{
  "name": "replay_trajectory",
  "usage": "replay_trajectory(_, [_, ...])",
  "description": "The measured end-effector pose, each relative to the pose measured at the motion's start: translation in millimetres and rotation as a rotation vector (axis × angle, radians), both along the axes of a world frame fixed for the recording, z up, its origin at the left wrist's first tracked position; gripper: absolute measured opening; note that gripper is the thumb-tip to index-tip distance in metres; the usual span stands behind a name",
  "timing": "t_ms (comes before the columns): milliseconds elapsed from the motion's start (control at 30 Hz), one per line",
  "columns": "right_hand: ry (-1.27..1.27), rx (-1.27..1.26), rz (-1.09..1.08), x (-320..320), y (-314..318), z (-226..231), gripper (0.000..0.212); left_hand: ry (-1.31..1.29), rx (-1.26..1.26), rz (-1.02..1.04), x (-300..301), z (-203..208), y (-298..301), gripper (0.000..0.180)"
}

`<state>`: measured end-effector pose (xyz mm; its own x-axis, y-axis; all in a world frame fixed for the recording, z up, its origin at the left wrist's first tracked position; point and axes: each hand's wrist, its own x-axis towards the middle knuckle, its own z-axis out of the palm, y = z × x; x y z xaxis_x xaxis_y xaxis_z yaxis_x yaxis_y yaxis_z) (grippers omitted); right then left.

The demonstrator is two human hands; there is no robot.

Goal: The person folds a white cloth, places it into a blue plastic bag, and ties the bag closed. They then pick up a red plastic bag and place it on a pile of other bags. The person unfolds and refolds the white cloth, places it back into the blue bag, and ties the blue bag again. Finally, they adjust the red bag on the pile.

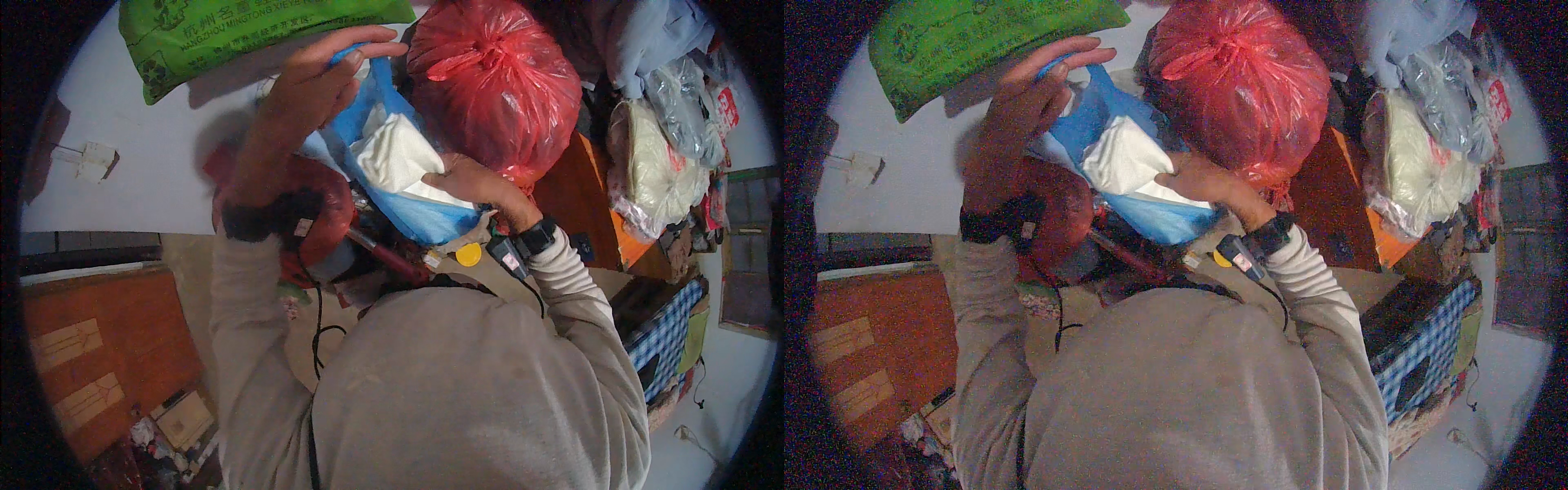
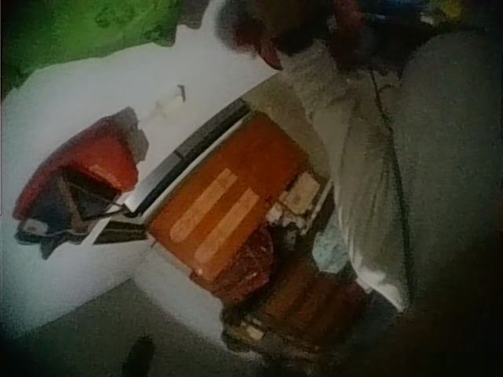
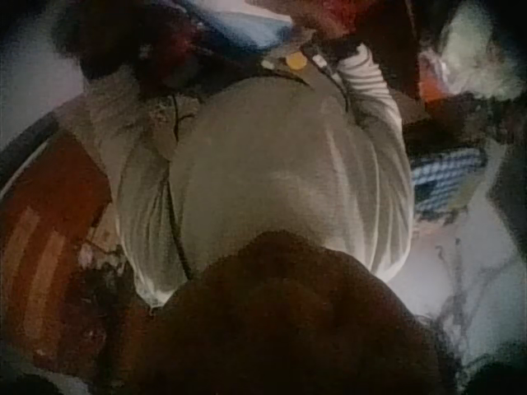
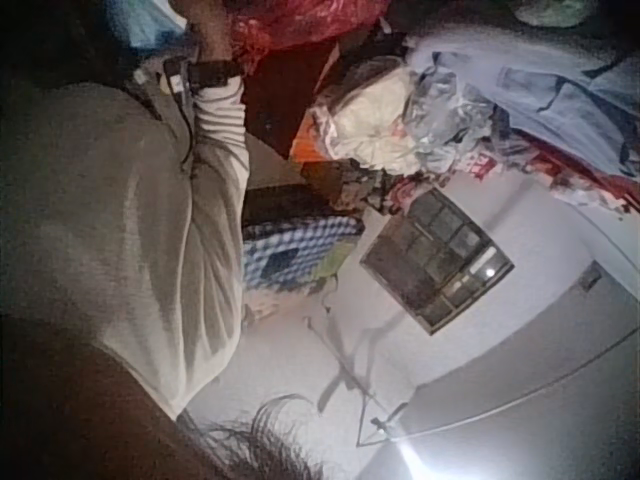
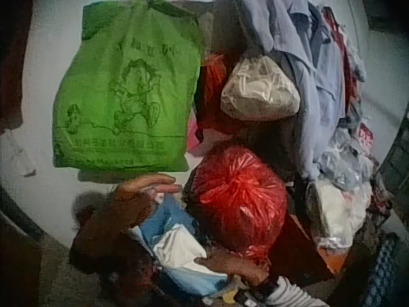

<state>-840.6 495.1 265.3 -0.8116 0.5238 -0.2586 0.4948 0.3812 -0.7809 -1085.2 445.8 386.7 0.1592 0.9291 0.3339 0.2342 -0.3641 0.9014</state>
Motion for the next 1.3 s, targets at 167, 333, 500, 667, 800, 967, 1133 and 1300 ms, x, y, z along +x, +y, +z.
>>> replay_trajectory(167, [0.201,0.329,0.167,-29.1,-41.7,-2.8,0.041,0.079,0.036,-0.064,8.4,3.1,6.1,0.033])
replay_trajectory(333, [-0.084,-0.333,0.006,-37.0,-43.0,-6.5,0.051,0.077,0.063,-0.086,14.4,2.6,5.9,0.033])
replay_trajectory(500, [0.200,-0.185,0.433,-34.6,-49.7,14.4,0.053,0.019,0.002,-0.063,13.4,3.8,6.0,0.044])
replay_trajectory(667, [0.486,-0.551,-0.095,-48.6,-12.1,-21.4,0.055,-0.022,0.023,-0.133,11.3,4.6,9.0,0.033])
replay_trajectory(800, [0.264,-0.535,-0.165,-29.1,19.9,-61.1,0.068,0.007,-0.134,-0.076,9.1,4.4,9.9,0.031])
replay_trajectory(967, [0.285,-0.560,-0.290,10.7,2.5,-67.1,0.083,-0.031,-0.073,-0.043,7.1,6.7,8.8,0.032])
replay_trajectory(1133, [0.025,-0.603,-0.191,23.0,-15.7,-60.3,0.082,-0.027,-0.073,-0.016,7.5,8.2,3.8,0.032])
replay_trajectory(1300, [0.244,-0.376,-0.034,23.7,-8.4,-61.5,0.062,-0.033,-0.036,-0.063,5.5,8.6,-2.0,0.032])
